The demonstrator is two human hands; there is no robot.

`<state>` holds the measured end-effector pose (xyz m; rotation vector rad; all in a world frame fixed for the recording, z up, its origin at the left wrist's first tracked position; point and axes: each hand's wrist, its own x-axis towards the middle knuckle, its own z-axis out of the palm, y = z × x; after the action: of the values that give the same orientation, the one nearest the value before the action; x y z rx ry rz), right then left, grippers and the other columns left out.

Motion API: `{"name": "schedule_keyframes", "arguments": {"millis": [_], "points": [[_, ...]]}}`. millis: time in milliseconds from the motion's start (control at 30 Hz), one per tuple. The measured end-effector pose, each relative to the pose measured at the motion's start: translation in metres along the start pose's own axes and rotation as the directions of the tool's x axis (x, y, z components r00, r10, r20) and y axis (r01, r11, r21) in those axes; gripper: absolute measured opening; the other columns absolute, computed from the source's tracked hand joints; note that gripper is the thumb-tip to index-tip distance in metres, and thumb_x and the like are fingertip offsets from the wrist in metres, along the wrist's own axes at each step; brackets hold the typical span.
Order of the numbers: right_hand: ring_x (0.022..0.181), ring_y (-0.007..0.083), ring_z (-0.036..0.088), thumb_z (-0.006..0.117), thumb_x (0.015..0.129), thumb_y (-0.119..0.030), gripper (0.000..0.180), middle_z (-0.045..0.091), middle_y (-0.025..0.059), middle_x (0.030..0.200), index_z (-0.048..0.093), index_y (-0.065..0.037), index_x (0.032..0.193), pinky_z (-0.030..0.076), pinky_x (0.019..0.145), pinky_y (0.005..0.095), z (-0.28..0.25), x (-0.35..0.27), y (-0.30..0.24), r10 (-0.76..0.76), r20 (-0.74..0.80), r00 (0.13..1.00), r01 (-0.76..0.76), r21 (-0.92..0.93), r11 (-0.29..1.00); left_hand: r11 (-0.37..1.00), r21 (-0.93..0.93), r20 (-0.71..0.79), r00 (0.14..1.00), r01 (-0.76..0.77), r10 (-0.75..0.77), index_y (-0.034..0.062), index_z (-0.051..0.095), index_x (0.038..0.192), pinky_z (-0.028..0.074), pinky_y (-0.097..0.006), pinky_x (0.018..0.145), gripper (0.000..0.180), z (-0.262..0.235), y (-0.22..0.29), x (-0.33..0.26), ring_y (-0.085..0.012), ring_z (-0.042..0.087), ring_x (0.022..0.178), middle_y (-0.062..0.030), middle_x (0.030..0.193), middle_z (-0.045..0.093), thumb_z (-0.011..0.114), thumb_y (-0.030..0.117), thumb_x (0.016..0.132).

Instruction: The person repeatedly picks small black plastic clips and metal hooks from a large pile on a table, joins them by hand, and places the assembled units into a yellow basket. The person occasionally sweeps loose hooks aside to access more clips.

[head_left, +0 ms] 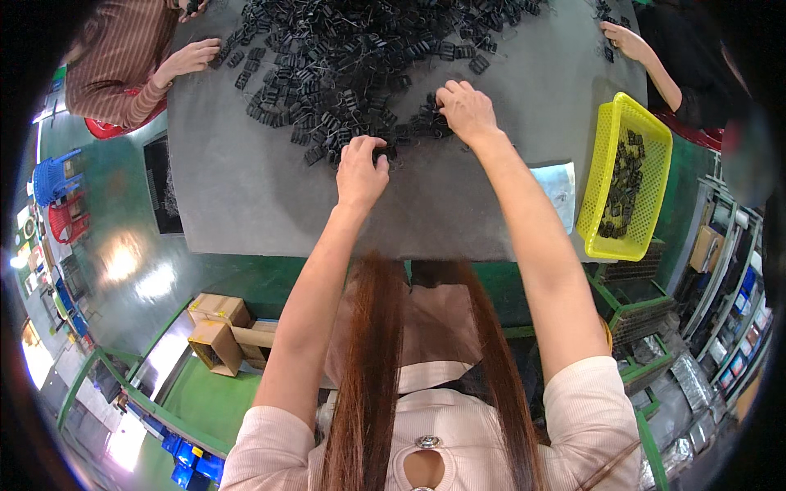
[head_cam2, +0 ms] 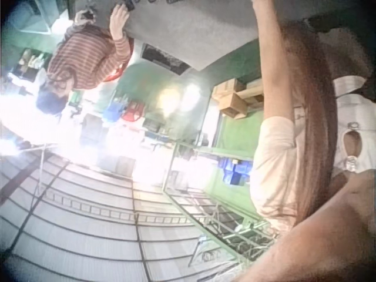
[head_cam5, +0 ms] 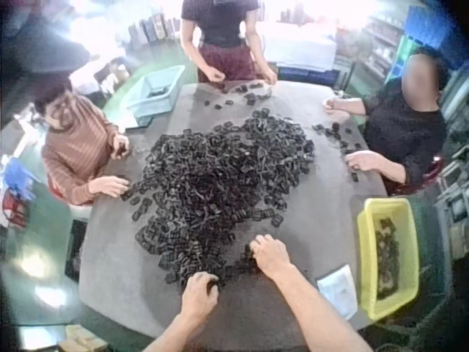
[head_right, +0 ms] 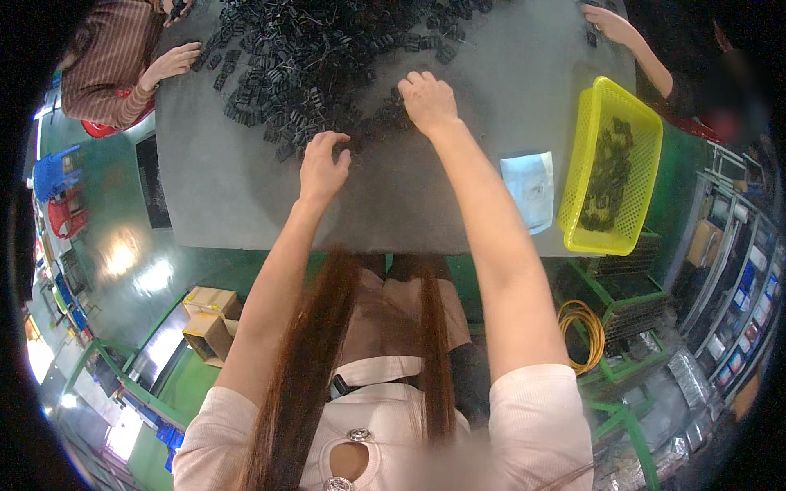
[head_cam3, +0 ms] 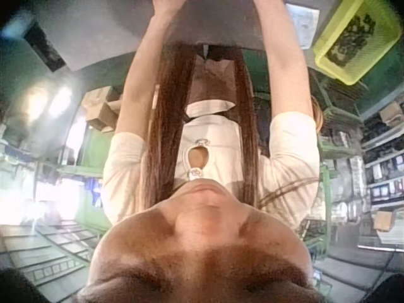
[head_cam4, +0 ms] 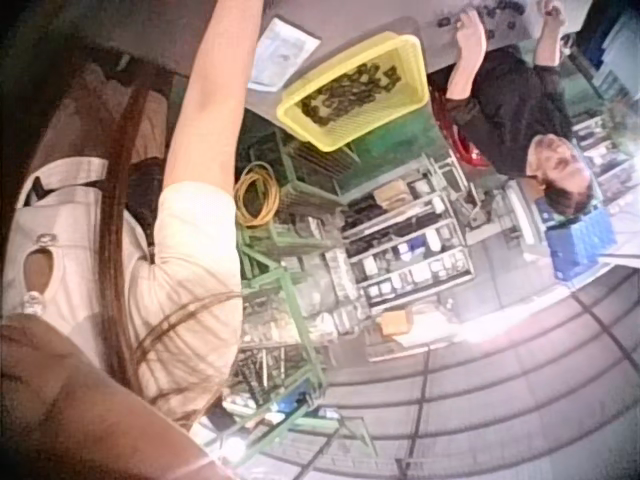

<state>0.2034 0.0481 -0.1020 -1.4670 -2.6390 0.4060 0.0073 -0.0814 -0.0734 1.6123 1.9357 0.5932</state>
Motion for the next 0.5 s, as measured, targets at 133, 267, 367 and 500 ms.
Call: {"name": "schedule_keyframes", "arguments": {"millis": [133,267,367,500], "points": [[0.085,0.0231,0.062,0.066,0.076,-0.014,0.016,0.064,0.0043,0.09,0.065,-0.007,0.09,0.049,0.07,0.0334,-0.037,-0.022,0.003,0.199,0.059,0.978,-0.204,0.456,0.866,0.998,-0.054,-0.01,0.999,0.043,-0.043,0.0073,0.062,0.098,0.043,-0.037,0.088,0.02,-0.001,-0.002,-0.003,-0.0297,0.054,0.1,-0.0107,0.103,0.058,0.059,0.009,0.079],[0.069,0.0051,0.052,0.071,0.079,-0.012,0.014,0.062,-0.0012,0.076,0.065,-0.002,0.087,0.041,0.063,0.0207,-0.048,-0.057,0.014,0.381,0.062,0.923,-0.291,0.759,0.582,0.994,-0.113,-0.033,0.999,-0.001,-0.003,0.0065,0.062,0.096,0.043,-0.037,0.087,0.018,0.011,0.01,0.007,-0.0291,0.055,0.098,-0.0106,0.1,0.059,0.06,0.01,0.078],[0.069,0.0055,0.052,0.07,0.08,-0.011,0.009,0.061,-0.0012,0.077,0.066,-0.005,0.086,0.04,0.062,0.0189,-0.043,-0.076,0.014,0.555,0.017,0.832,-0.211,0.934,0.288,0.991,-0.107,-0.084,0.994,-0.079,0.071,0.0081,0.061,0.092,0.045,-0.038,0.081,0.015,0.027,0.017,0.019,-0.0289,0.055,0.094,-0.0079,0.096,0.059,0.062,0.007,0.077],[0.07,0.0053,0.053,0.073,0.078,-0.013,0.011,0.063,-0.0026,0.079,0.067,-0.006,0.085,0.04,0.061,0.0214,-0.033,-0.097,0.028,0.47,0.2,0.86,-0.158,0.979,-0.127,0.992,-0.049,-0.131,0.985,-0.12,0.112,0.0077,0.062,0.093,0.044,-0.037,0.08,0.014,0.041,0.03,0.049,-0.0291,0.055,0.091,-0.0079,0.096,0.06,0.061,0.01,0.08]]}}
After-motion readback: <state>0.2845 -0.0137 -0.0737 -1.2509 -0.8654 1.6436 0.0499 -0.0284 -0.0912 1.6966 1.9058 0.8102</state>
